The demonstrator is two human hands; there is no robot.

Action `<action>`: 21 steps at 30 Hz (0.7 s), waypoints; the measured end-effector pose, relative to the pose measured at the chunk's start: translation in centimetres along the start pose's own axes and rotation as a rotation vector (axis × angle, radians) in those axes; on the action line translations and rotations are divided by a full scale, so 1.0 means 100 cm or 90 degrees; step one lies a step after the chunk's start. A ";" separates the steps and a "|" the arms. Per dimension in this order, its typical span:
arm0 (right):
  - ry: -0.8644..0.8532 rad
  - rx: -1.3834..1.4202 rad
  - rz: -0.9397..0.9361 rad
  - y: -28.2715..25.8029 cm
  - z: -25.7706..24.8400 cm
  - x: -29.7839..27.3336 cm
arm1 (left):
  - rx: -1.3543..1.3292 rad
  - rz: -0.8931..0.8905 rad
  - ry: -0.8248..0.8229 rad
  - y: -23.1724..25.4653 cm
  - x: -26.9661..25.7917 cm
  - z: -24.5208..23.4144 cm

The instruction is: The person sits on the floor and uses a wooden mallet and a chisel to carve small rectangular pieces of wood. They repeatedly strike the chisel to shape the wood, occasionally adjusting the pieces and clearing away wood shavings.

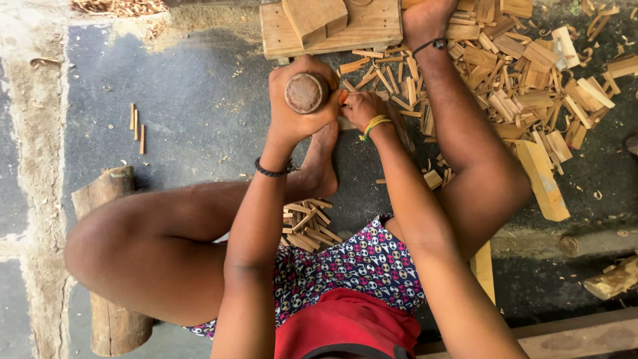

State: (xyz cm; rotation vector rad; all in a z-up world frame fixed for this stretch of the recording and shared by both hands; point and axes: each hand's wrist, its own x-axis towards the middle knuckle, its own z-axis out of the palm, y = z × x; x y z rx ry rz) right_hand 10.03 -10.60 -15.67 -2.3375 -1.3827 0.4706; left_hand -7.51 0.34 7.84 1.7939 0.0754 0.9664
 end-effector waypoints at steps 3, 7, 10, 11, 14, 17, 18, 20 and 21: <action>0.000 0.007 -0.013 -0.011 -0.009 -0.004 | 0.027 0.010 -0.006 0.000 -0.001 -0.005; 0.016 -0.044 -0.021 0.003 0.004 0.000 | 0.043 0.011 -0.027 -0.009 0.001 0.001; 0.031 -0.036 -0.001 0.018 0.021 0.000 | 0.059 0.021 -0.058 -0.016 -0.001 0.006; 0.037 -0.019 0.010 0.020 0.023 0.000 | 0.064 0.029 -0.069 -0.019 -0.001 0.008; 0.029 -0.064 -0.025 0.022 0.026 0.001 | 0.071 0.013 -0.087 -0.028 -0.004 0.010; 0.027 -0.034 -0.009 0.006 0.010 -0.004 | 0.066 0.020 -0.085 -0.033 -0.003 0.011; 0.034 0.026 -0.014 -0.003 0.000 -0.007 | 0.059 0.017 -0.081 -0.034 -0.004 0.011; 0.046 0.147 -0.024 -0.019 -0.019 -0.016 | 0.046 0.009 -0.070 -0.035 -0.006 0.010; 0.099 0.186 -0.063 -0.022 -0.028 -0.018 | 0.033 -0.010 -0.061 -0.037 -0.006 0.010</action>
